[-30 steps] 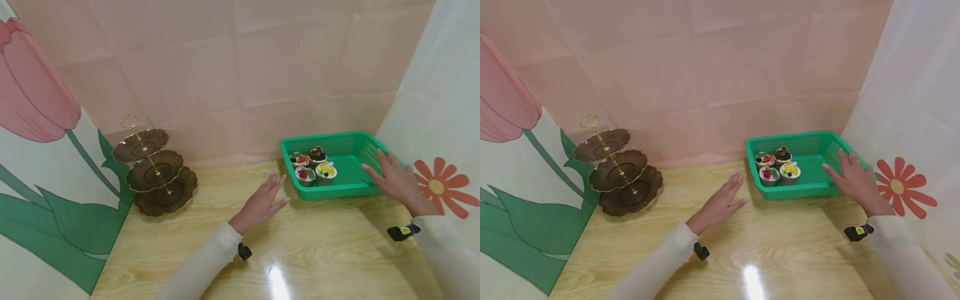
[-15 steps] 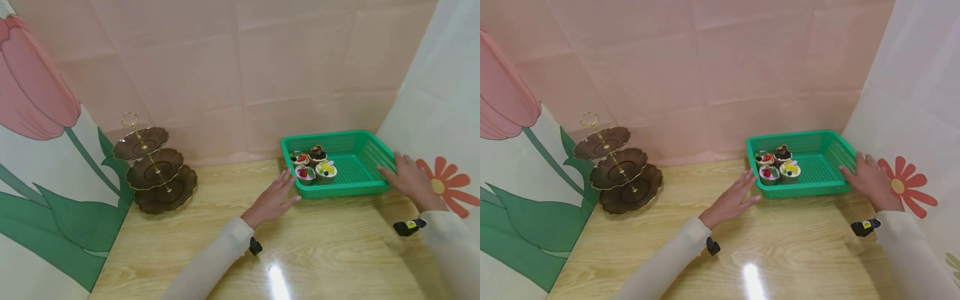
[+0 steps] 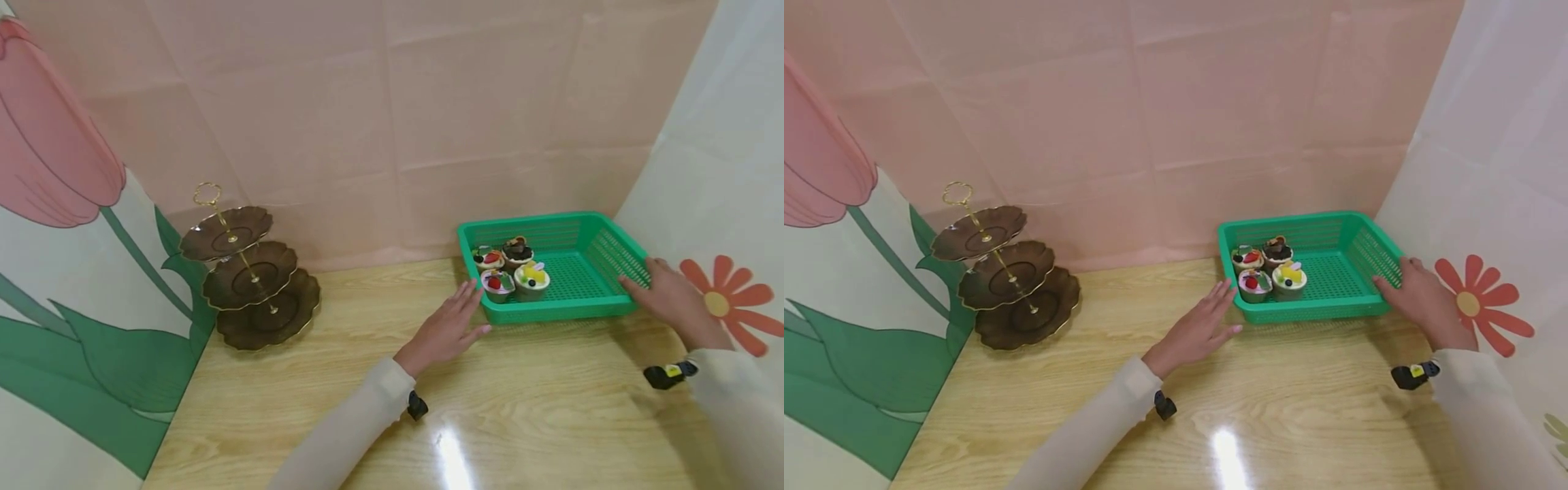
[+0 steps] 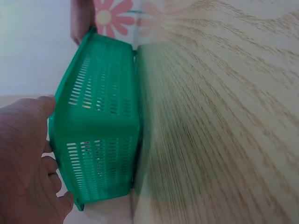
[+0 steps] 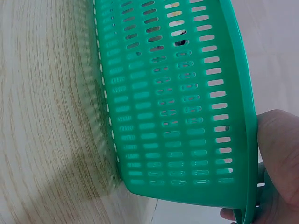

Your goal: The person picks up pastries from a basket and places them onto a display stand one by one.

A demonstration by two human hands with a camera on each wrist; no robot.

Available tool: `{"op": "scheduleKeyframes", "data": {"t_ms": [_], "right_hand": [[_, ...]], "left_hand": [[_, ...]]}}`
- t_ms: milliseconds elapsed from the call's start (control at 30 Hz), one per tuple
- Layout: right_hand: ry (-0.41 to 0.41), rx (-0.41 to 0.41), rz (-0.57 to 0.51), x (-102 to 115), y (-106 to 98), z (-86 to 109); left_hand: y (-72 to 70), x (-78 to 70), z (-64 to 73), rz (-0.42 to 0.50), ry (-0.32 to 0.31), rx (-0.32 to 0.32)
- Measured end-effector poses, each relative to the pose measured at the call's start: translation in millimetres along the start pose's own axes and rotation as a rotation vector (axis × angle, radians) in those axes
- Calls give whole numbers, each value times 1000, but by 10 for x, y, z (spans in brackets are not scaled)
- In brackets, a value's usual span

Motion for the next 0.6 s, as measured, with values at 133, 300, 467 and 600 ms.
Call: {"op": "scheduleKeyframes", "data": {"t_ms": [133,300,467,600], "right_hand": [[11,11,-3,43,-9,29],[9,16,30,112,-2,83],[10,-20,31,236,-1,144],[0,-27,21,356,36,186]], "left_hand": [[-34,-3,32,-3,-7,-11],[-68,3,78,-45,-12,-24],[-79,21,159,-77,-12,-20],[-101,66,278,-97,-20,-22]]}}
Point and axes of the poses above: each hand's wrist, its own z-axis away from the middle knuckle, its own y-axis out of the palm, x = y × z, the point moved 8 cm from there along -z, towards the middle knuckle, and after that the axes turned 9 degrees about -y, right-handed, at the moved point
